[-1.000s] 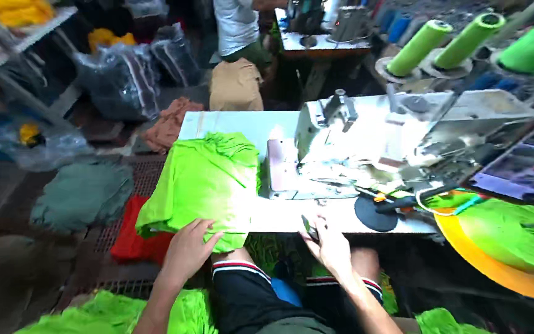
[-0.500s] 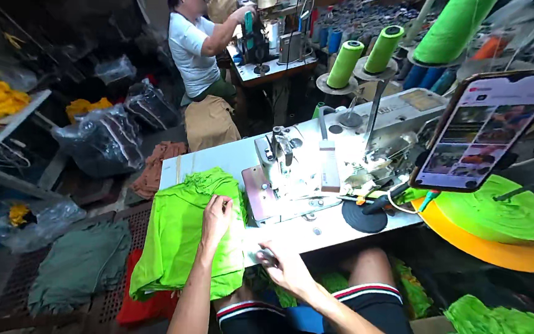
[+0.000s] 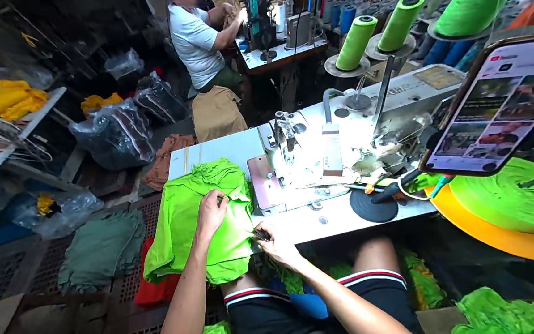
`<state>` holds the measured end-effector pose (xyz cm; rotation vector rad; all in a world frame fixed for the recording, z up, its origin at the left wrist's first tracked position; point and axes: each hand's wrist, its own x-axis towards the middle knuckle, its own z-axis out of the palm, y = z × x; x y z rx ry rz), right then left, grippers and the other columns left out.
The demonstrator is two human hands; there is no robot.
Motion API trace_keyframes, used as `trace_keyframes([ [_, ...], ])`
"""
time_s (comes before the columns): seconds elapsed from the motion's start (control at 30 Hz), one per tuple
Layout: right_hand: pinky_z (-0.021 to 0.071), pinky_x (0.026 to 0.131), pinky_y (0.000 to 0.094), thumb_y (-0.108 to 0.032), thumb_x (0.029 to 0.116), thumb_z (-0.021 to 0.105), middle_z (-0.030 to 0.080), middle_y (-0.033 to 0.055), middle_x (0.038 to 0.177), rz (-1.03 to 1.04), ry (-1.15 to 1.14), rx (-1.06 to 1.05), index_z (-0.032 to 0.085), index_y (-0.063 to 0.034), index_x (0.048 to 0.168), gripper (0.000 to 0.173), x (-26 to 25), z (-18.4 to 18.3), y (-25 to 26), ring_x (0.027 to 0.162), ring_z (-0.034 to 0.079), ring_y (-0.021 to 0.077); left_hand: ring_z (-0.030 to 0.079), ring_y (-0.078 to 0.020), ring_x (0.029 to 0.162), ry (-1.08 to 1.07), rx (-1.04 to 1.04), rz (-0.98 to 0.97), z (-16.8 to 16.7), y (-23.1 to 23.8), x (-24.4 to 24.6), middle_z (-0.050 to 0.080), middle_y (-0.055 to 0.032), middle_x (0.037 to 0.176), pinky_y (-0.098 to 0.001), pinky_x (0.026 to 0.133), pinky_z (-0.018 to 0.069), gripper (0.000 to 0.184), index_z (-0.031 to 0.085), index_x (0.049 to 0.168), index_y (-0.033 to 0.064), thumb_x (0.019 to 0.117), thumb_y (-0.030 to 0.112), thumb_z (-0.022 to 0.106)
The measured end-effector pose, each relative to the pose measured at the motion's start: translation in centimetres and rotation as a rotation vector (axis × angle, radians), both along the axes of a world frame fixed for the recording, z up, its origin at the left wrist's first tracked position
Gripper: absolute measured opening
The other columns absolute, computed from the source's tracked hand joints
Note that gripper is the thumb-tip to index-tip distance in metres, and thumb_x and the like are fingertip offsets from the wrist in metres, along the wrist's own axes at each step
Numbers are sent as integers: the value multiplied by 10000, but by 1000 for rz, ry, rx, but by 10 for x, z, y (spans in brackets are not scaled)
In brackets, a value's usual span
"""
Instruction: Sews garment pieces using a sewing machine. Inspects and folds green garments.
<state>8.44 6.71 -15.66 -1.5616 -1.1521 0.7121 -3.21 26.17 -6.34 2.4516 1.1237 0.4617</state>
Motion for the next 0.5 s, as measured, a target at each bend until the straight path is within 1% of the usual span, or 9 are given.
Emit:
trace_keyframes([
  [0.13,554,782,298,-245,947,677,704,43,939,-9,69,52,729,-83,1047,197,-1,0,-5,839,658,103,701,-192,824,-71,77,-24,-3,-8,0,716,-131,977,-365,786,587,243,675,1157,9,989,146,567],
  [0.2,569,834,338,-282,960,665,714,61,1025,-33,-22,71,720,-113,1205,302,-4,5,-1,902,677,141,678,-164,797,-92,115,-54,-3,-8,0,716,-111,1002,-331,756,577,248,718,1141,37,965,123,565],
  [0.27,591,790,410,-306,975,639,723,80,1013,-75,-148,75,521,-127,1496,564,-11,17,12,839,690,195,667,-139,769,-124,158,-54,1,-5,-1,712,-95,978,-301,732,574,211,743,1090,49,959,137,603],
  [0.33,593,730,475,-316,969,618,720,97,917,-107,-232,-46,290,-106,1619,758,-19,33,33,772,704,259,686,-142,790,-126,177,-34,8,-4,-6,720,-98,990,-310,751,588,188,746,1072,48,960,151,635],
  [0.37,587,763,515,-333,976,599,721,126,960,-90,-238,-187,248,-105,1628,775,-21,46,43,835,716,306,696,-157,813,-111,170,-22,15,-3,-10,723,-104,1005,-334,770,594,199,742,1084,47,964,162,633],
  [0.4,571,839,562,-335,989,587,718,170,1066,-43,-194,-322,307,-111,1601,709,-19,57,52,957,716,354,710,-193,856,-91,158,-11,25,0,-17,727,-128,1033,-379,805,599,223,730,1111,31,976,172,621],
  [0.43,551,898,587,-317,996,579,706,187,1153,0,-141,-379,471,-106,1490,548,-17,62,60,1058,698,369,721,-241,916,-70,147,4,39,5,-25,727,-163,1067,-436,854,596,256,706,1155,4,1001,178,600],
  [0.47,543,924,572,-287,1000,567,705,173,1179,26,-116,-346,599,-99,1358,405,-16,67,66,1101,686,345,720,-277,945,-73,178,25,55,14,-35,723,-190,1074,-475,874,588,276,687,1178,-21,1014,175,584],
  [0.5,542,954,531,-269,1009,554,699,155,1202,54,-108,-247,653,-100,1290,342,-16,75,68,1126,676,311,712,-303,951,-94,255,55,74,25,-43,717,-210,1061,-499,873,579,284,673,1181,-37,1017,173,573],
])
